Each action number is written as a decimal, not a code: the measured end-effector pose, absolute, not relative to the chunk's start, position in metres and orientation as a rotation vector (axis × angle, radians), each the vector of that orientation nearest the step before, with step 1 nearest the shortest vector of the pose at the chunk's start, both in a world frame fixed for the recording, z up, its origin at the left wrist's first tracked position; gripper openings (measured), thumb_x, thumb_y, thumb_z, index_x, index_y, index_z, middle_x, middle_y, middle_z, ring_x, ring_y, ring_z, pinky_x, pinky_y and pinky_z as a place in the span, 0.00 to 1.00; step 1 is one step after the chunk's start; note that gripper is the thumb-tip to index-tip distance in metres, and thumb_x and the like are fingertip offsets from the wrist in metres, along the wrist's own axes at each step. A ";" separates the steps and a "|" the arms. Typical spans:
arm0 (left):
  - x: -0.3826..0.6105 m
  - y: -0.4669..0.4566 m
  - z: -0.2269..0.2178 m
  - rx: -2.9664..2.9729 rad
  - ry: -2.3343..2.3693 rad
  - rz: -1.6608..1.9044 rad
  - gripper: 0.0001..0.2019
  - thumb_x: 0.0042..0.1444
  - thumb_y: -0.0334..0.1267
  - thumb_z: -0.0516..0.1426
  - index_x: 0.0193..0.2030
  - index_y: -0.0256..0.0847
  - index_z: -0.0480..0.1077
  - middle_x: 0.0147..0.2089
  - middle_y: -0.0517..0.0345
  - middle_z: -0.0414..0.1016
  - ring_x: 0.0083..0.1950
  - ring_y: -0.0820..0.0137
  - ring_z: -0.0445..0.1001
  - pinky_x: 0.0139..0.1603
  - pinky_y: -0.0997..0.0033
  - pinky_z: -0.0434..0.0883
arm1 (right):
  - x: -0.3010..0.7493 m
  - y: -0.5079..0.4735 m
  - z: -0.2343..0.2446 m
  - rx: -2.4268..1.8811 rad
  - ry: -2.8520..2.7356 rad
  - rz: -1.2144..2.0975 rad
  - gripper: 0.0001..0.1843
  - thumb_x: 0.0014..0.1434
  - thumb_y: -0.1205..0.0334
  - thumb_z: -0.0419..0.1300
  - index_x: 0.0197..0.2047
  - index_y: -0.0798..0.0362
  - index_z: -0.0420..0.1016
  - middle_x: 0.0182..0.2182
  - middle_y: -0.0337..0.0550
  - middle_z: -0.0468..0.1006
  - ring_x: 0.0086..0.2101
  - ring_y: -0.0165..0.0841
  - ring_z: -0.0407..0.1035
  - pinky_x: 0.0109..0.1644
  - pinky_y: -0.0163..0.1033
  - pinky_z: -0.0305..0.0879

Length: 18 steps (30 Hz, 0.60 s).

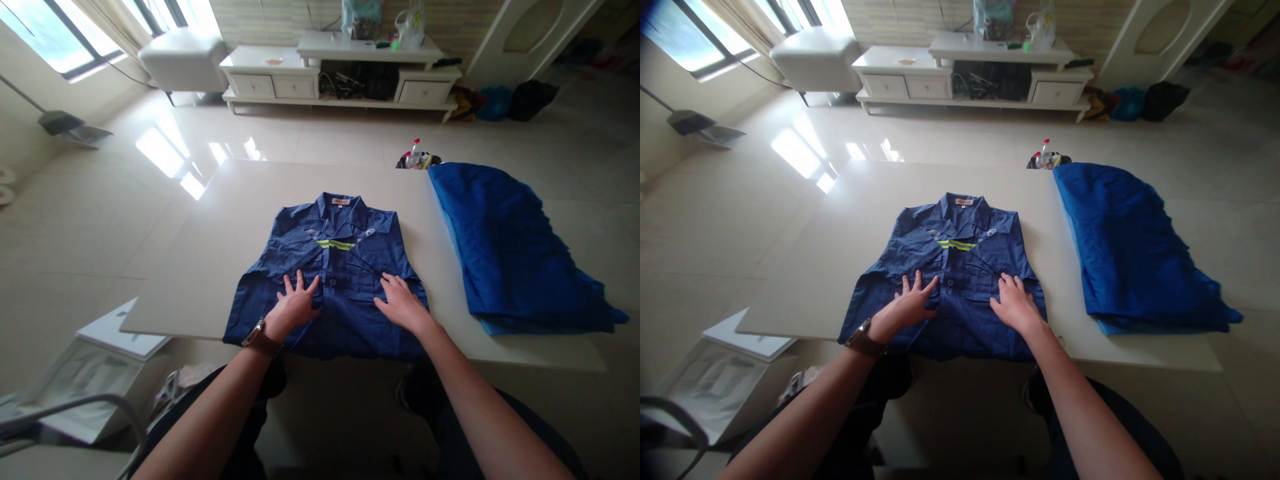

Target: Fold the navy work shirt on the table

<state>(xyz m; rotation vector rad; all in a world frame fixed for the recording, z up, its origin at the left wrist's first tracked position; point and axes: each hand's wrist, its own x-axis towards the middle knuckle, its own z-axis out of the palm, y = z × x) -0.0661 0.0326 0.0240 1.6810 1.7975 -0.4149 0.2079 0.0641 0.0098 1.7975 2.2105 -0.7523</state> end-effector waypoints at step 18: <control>-0.066 0.033 0.025 1.678 1.794 -0.404 0.50 0.59 0.43 0.67 0.81 0.53 0.41 0.81 0.33 0.23 0.77 0.22 0.29 0.66 0.21 0.59 | 0.214 0.066 0.003 1.890 2.313 -0.584 0.28 0.67 0.55 0.52 0.65 0.62 0.71 0.71 0.55 0.62 0.68 0.50 0.57 0.74 0.50 0.56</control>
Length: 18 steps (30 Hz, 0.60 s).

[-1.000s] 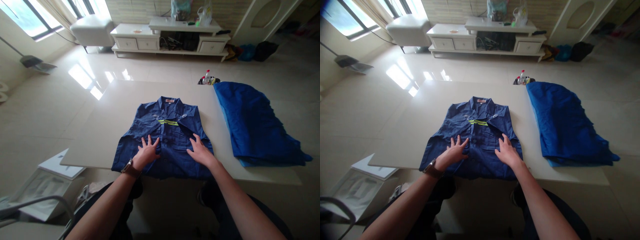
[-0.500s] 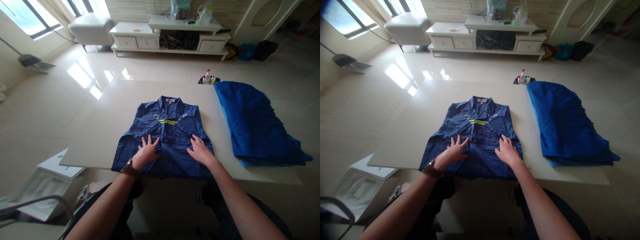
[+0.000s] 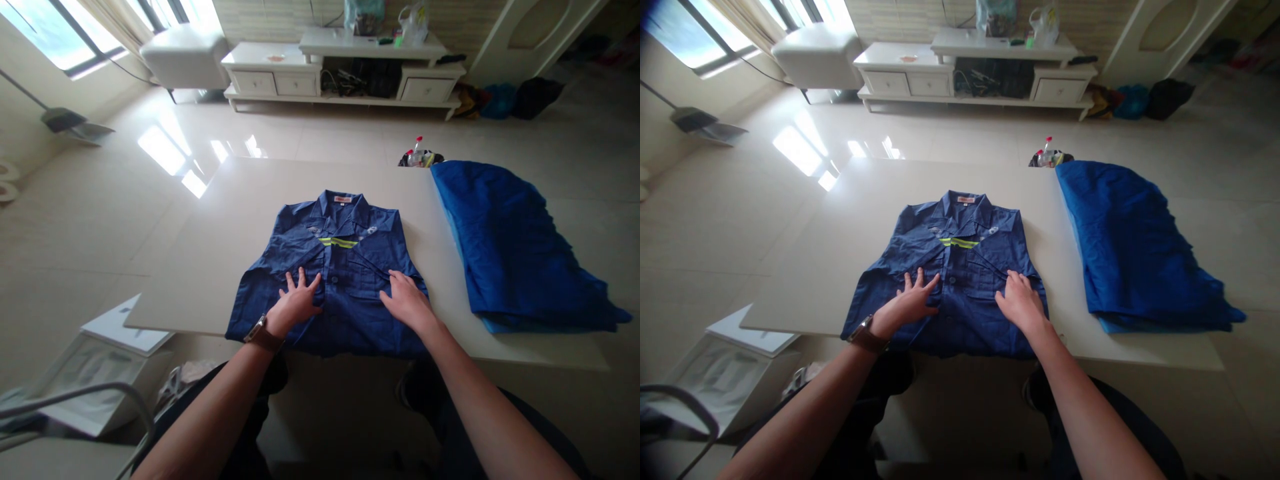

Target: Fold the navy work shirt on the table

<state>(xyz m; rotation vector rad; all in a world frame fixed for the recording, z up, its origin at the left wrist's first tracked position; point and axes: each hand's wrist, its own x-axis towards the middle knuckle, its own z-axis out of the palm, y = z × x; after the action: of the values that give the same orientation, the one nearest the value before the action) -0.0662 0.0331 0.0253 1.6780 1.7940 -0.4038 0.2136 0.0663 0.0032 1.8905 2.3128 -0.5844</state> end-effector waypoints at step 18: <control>-0.067 0.033 0.024 1.685 1.785 -0.415 0.51 0.59 0.43 0.67 0.81 0.54 0.39 0.81 0.34 0.21 0.77 0.24 0.28 0.68 0.25 0.60 | 0.203 0.062 0.018 1.849 2.422 -0.514 0.18 0.68 0.58 0.54 0.52 0.52 0.82 0.62 0.48 0.75 0.61 0.46 0.65 0.61 0.49 0.64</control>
<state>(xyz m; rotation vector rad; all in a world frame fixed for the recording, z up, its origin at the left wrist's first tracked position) -0.0674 0.0329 0.0242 1.6846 1.7851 -0.4150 0.2028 0.0624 0.0181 1.8489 2.4222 -0.5138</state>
